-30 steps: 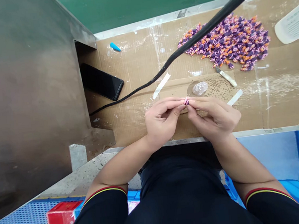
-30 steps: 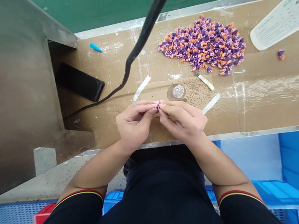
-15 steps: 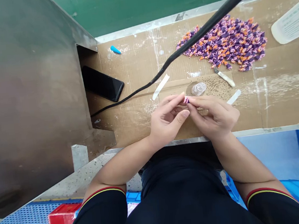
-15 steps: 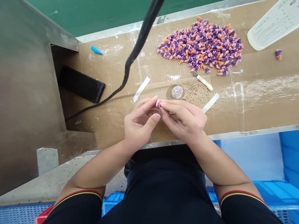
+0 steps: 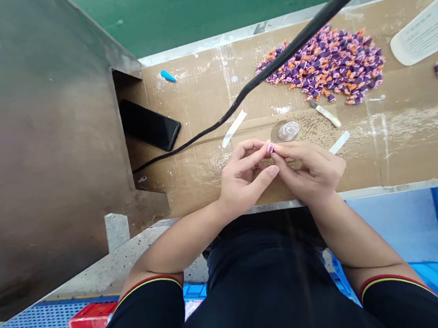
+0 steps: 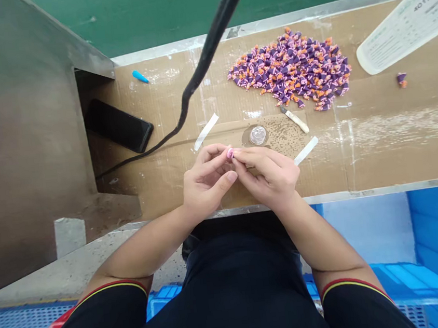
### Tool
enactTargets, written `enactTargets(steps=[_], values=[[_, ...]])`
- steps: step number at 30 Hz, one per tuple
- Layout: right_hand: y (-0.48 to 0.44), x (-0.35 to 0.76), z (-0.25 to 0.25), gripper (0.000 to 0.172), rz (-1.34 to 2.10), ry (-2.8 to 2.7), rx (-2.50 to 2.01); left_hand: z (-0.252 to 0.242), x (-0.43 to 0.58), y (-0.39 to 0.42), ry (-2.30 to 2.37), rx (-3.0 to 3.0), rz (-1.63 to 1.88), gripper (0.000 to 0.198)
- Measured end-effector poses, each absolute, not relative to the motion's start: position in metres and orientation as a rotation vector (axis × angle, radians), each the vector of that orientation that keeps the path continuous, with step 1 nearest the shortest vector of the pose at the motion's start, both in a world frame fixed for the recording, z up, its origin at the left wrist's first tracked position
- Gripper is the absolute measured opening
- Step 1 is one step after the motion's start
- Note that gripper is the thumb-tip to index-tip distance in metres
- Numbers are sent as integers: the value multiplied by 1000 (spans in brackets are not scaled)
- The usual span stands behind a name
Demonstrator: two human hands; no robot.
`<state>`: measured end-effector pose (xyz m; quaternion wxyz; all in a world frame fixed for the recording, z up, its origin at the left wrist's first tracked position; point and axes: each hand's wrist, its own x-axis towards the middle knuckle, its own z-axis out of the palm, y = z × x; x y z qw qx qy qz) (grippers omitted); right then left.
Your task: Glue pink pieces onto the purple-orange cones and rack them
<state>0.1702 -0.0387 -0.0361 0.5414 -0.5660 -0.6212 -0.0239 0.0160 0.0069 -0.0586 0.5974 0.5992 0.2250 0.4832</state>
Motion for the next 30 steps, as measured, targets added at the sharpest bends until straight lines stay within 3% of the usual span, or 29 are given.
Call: enactTargets(steps=[6, 18, 23, 30], values=[[-39, 172, -37, 26, -35, -1471, -1302, -67, 16, 9, 434, 1404, 1113, 49], [-45, 197, -30, 22, 84, -1573, -1358, -66, 12, 11, 462, 1371, 1007, 57], [-68, 245, -17, 16, 208, -1947, -1427, -62, 9, 14, 569, 1316, 1056, 45], [-79, 264, -1, 24, 278, -2530, -1421, -58, 8, 15, 607, 1323, 1101, 37]])
